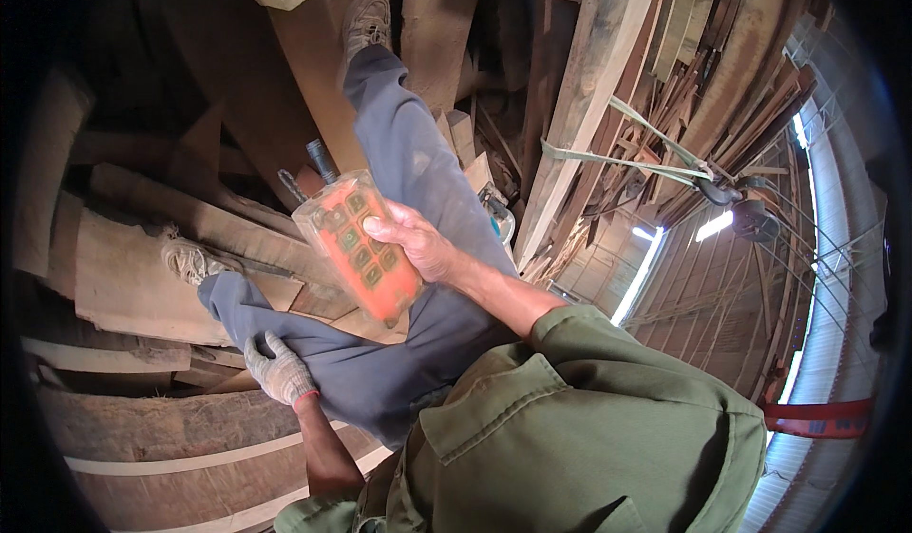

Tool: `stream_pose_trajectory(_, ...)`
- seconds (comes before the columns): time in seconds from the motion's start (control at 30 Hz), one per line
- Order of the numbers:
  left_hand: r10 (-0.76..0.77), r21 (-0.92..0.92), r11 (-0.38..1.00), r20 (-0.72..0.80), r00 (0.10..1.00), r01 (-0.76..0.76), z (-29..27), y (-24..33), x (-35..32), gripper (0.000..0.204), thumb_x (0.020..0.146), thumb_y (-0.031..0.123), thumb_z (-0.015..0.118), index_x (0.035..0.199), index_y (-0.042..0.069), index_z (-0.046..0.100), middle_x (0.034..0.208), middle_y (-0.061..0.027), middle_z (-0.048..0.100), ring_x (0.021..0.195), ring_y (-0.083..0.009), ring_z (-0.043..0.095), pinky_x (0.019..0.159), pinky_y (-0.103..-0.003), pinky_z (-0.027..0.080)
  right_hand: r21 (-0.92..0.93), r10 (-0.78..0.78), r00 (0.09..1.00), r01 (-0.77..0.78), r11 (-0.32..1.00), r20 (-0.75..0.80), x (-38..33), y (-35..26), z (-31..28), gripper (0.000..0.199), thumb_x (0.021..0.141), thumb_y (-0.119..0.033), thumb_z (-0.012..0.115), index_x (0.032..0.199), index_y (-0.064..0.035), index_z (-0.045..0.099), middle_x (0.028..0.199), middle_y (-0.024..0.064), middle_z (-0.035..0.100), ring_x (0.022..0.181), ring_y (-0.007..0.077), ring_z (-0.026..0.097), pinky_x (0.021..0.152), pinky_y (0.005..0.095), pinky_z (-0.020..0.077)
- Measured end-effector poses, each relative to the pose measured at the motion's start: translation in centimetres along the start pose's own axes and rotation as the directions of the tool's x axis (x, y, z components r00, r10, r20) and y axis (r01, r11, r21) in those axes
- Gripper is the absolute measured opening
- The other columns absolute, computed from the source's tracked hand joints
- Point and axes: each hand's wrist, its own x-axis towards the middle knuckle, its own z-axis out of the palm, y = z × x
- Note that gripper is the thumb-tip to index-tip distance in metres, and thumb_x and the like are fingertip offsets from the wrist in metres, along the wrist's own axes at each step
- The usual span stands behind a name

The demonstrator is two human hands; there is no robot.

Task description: The person moves among stacked lumber, picks up a small wooden block, and then secures a long plank with a green strap using a pulley hoist. They adjust the strap and plank position while holding a small orange tool.

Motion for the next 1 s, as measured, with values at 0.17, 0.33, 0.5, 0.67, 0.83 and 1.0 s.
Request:
stream_pose_trajectory(0.17,0.000,0.000,1.000,-0.010,1.000,0.000,0.40,-0.21,-0.09,0.046,0.093,0.034,0.058,0.125,0.000,0.057,0.127,-0.0185,0.058,0.119,-0.0330,0.054,0.102,-0.040,0.041,-0.006,-0.002,1.000,0.002,1.000,-0.001,0.23,0.15,-0.06,0.050,0.098,-0.024,0.053,0.142,-0.0034,0.039,0.127,0.0057,0.055,0.114,0.0121,0.054,0.098,0.0294,0.0455)
stream_pose_trajectory(0.33,-0.002,0.027,1.000,-0.018,1.000,0.002,0.47,-0.14,-0.03,0.046,0.093,0.034,0.058,0.125,0.000,0.057,0.128,-0.0178,0.058,0.119,-0.0330,0.054,0.101,-0.040,0.041,0.004,0.006,1.000,-0.006,1.000,0.010,0.44,0.22,0.17,0.051,0.098,-0.024,0.053,0.142,-0.0032,0.038,0.127,0.0058,0.055,0.114,0.0120,0.054,0.098,0.0290,0.0456)
stream_pose_trajectory(0.5,-0.031,0.024,0.999,0.007,0.999,0.031,0.30,0.00,0.01,0.046,0.093,0.034,0.058,0.126,0.001,0.057,0.129,-0.0173,0.058,0.119,-0.0328,0.054,0.102,-0.040,0.041,-0.018,0.004,1.000,-0.004,1.000,0.000,0.64,0.25,0.19,0.051,0.098,-0.025,0.053,0.141,-0.0025,0.039,0.126,0.0060,0.055,0.113,0.0118,0.055,0.097,0.0286,0.0460)
stream_pose_trajectory(0.67,-0.009,0.021,1.000,0.002,1.000,0.009,0.35,-0.17,0.11,0.047,0.093,0.034,0.058,0.126,0.001,0.057,0.128,-0.0171,0.058,0.119,-0.0326,0.054,0.102,-0.040,0.041,-0.007,0.005,1.000,-0.005,1.000,0.025,0.77,0.29,0.23,0.050,0.098,-0.026,0.054,0.139,-0.0018,0.040,0.124,0.0061,0.057,0.111,0.0116,0.056,0.095,0.0285,0.0475)
stream_pose_trajectory(0.83,-0.023,0.025,0.999,0.014,1.000,0.023,0.41,-0.36,0.11,0.048,0.093,0.035,0.058,0.127,0.001,0.056,0.129,-0.0168,0.058,0.120,-0.0327,0.053,0.102,-0.040,0.041,-0.019,0.003,1.000,-0.003,1.000,0.014,0.71,0.22,0.39,0.050,0.097,-0.026,0.055,0.139,-0.0015,0.041,0.123,0.0066,0.057,0.110,0.0120,0.056,0.094,0.0285,0.0481)
stream_pose_trajectory(1.0,-0.023,0.030,0.999,0.013,1.000,0.022,0.36,-0.35,0.17,0.049,0.093,0.036,0.058,0.128,0.002,0.056,0.130,-0.0169,0.057,0.121,-0.0326,0.053,0.103,-0.040,0.041,-0.006,0.021,0.999,-0.021,1.000,0.031,0.85,0.13,0.38,0.051,0.098,-0.026,0.055,0.140,-0.0013,0.039,0.124,0.0070,0.056,0.111,0.0127,0.057,0.095,0.0290,0.0479)
